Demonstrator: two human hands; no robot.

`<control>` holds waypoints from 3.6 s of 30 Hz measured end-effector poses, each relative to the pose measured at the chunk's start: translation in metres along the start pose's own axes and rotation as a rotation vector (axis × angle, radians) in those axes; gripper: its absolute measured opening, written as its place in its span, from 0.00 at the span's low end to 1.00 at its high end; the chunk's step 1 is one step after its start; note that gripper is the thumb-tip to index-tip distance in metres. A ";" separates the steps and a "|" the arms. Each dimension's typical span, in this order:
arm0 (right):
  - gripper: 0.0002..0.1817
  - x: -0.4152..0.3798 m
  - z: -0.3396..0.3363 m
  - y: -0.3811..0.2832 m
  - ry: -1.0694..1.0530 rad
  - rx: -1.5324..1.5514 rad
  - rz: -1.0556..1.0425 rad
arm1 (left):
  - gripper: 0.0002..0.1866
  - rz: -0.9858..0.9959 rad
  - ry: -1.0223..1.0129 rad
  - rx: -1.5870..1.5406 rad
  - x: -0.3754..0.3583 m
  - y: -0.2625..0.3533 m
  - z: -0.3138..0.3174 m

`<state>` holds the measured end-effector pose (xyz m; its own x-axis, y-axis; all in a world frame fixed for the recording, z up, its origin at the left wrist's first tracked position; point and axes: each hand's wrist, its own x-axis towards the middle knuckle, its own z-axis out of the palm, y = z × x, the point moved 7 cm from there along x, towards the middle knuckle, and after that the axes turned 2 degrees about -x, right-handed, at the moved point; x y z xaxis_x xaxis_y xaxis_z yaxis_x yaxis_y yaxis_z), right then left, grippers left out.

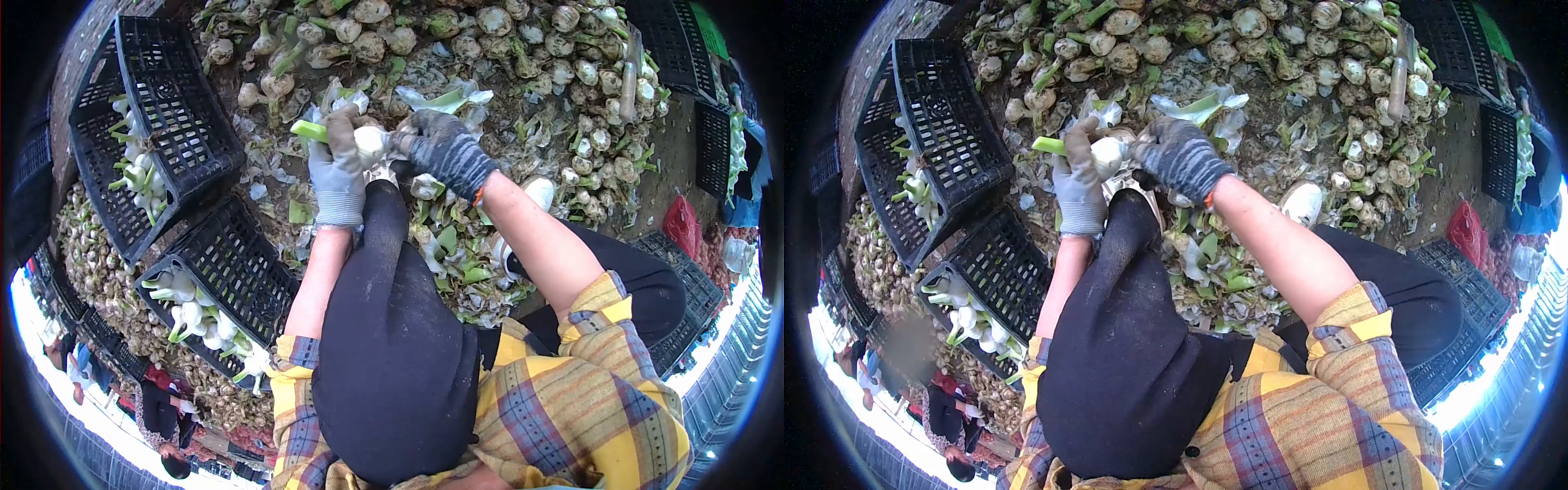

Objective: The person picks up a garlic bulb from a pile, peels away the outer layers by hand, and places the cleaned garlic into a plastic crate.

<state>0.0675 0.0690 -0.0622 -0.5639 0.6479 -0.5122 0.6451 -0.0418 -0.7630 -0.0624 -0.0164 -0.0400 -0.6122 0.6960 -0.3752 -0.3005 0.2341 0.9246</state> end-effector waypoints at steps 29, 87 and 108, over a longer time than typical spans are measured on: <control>0.21 -0.011 -0.015 -0.012 0.013 -0.339 -0.184 | 0.17 -0.386 0.160 -0.558 0.005 -0.052 -0.020; 0.36 0.143 -0.169 0.048 0.317 -1.245 -0.068 | 0.12 -0.551 -0.006 -0.806 -0.003 -0.013 0.024; 0.17 -0.030 -0.003 -0.087 0.063 0.103 -0.512 | 0.29 -0.102 -0.037 -0.554 0.026 -0.056 0.028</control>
<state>0.0303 0.0552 0.0208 -0.7597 0.6489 -0.0412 0.2389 0.2196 -0.9459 -0.0412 0.0076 -0.0997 -0.5368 0.7144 -0.4488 -0.7019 -0.0830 0.7074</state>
